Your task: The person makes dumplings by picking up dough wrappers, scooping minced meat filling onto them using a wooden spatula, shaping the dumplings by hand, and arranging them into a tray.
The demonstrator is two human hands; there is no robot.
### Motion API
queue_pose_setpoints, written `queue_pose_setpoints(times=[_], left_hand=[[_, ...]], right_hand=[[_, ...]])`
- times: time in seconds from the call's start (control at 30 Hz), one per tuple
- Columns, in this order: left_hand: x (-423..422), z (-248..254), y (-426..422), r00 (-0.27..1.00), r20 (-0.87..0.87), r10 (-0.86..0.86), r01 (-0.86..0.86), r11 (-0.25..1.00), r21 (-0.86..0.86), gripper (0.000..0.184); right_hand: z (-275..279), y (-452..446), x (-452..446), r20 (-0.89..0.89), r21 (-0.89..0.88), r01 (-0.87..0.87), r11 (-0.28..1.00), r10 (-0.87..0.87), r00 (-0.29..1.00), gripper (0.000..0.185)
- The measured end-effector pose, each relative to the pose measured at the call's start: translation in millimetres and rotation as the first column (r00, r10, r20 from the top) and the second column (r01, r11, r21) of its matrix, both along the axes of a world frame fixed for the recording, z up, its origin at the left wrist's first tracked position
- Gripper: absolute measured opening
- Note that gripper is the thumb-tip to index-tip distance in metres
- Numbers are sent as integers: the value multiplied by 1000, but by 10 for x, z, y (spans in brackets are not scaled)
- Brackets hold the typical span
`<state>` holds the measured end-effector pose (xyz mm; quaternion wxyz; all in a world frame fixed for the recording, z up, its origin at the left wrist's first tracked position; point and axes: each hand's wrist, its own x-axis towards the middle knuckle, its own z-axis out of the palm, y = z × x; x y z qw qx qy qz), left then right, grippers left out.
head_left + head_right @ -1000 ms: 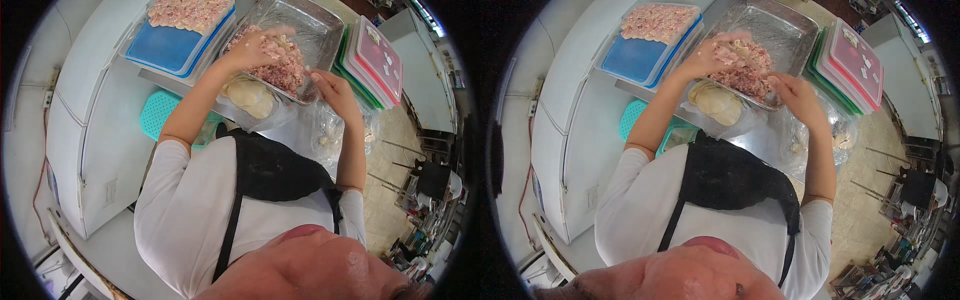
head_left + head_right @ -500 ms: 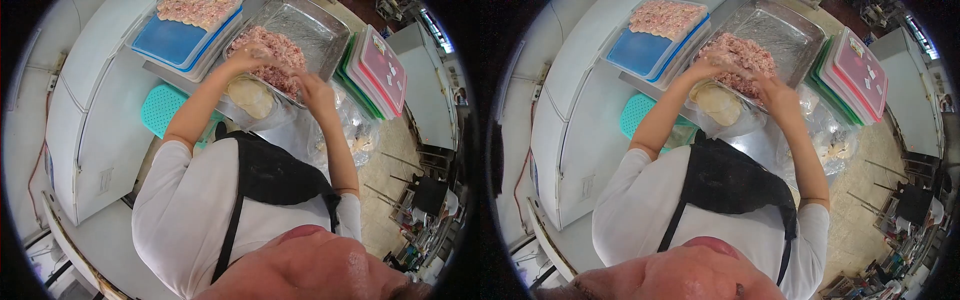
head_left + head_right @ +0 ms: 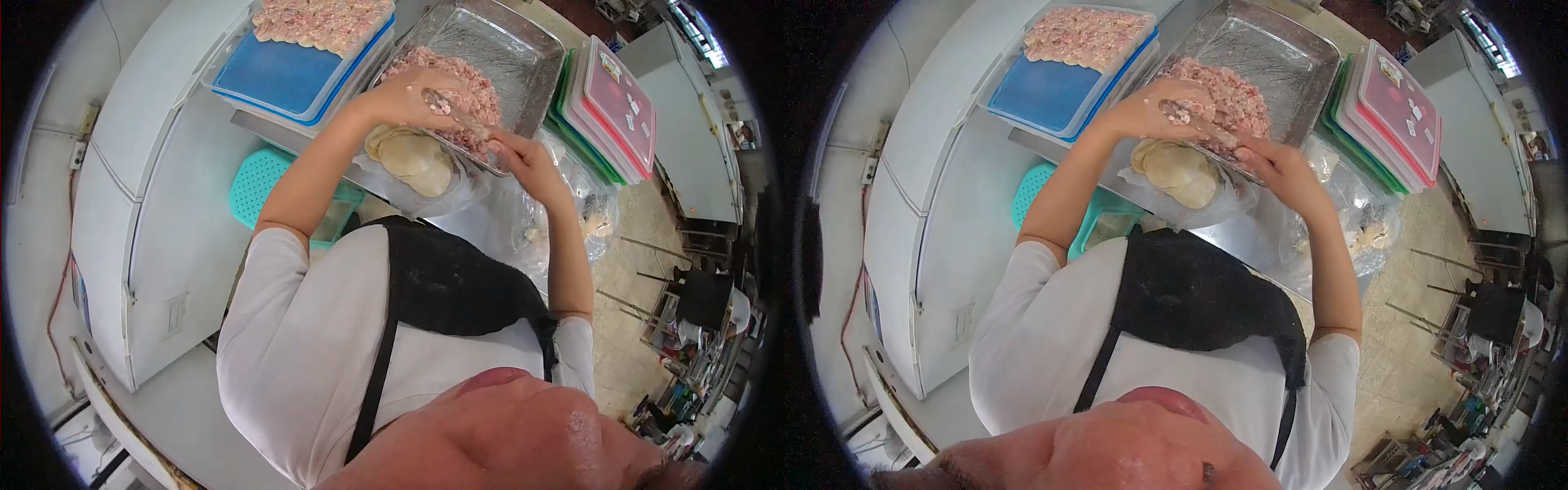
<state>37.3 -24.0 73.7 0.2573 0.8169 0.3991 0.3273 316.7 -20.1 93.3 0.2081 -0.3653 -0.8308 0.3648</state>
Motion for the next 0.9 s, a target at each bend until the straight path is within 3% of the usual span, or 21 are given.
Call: queue_pose_setpoints(times=[0.03,0.13,0.17,0.2,0.27,0.3,0.33,0.37,0.4,0.43,0.47,0.57,0.6,0.7,0.73,0.83,0.9], left_hand=[[-49,-29,13,1000,-23,-9,11,996,85,51],[-233,-111,11,983,-46,179,-182,980,-77,52],[-312,-76,12,986,-42,164,-167,981,-102,54],[-374,42,-25,989,-38,145,-149,980,-129,56],[-499,293,-150,993,-27,118,-121,971,-207,61],[-582,262,-213,987,-8,160,-159,973,-166,62],[-685,193,-267,979,12,204,-202,972,-122,62],[-893,193,-298,969,31,245,-242,968,-72,63],[-990,234,-287,985,116,126,-116,989,-90,57],[-1089,255,-285,985,98,144,-129,981,-142,55],[-1187,268,-291,984,81,160,-143,971,-192,53],[-1462,340,-363,954,98,283,-228,898,-375,48],[-1567,354,-393,933,112,342,-262,859,-440,47],[-2224,173,-314,975,58,214,-207,973,-102,54],[-2409,220,-396,964,80,253,-244,963,-112,52],[-3122,89,-373,844,-118,523,-528,849,-15,48],[-3563,-97,-230,790,-192,582,-551,811,194,48]], right_hand=[[27,8,-68,22,37,-30,999,30,999,27],[380,-141,-256,194,304,37,952,-100,976,25],[453,-175,-334,240,389,49,920,-153,959,25],[347,-195,-413,132,429,22,903,-87,987,24],[330,-115,-529,175,476,23,879,-120,977,23],[375,-92,-605,195,501,19,865,-134,972,23],[546,-95,-641,250,425,36,904,-155,956,25],[599,-132,-808,155,408,38,912,-110,982,26],[623,-182,-873,63,381,40,924,-69,996,27],[664,-242,-964,-30,354,39,934,-31,999,28],[662,-328,-1136,113,294,46,955,-82,990,30],[205,-252,-1470,103,363,-15,932,-24,994,29],[218,-274,-1536,107,272,33,962,-64,992,27],[194,-332,-1554,158,225,106,969,-144,977,31],[-48,-306,-1438,14,241,164,957,-172,985,32],[-174,-494,-1240,27,48,342,939,-343,939,33],[-265,-671,-1084,3,-125,471,873,-475,880,34]])
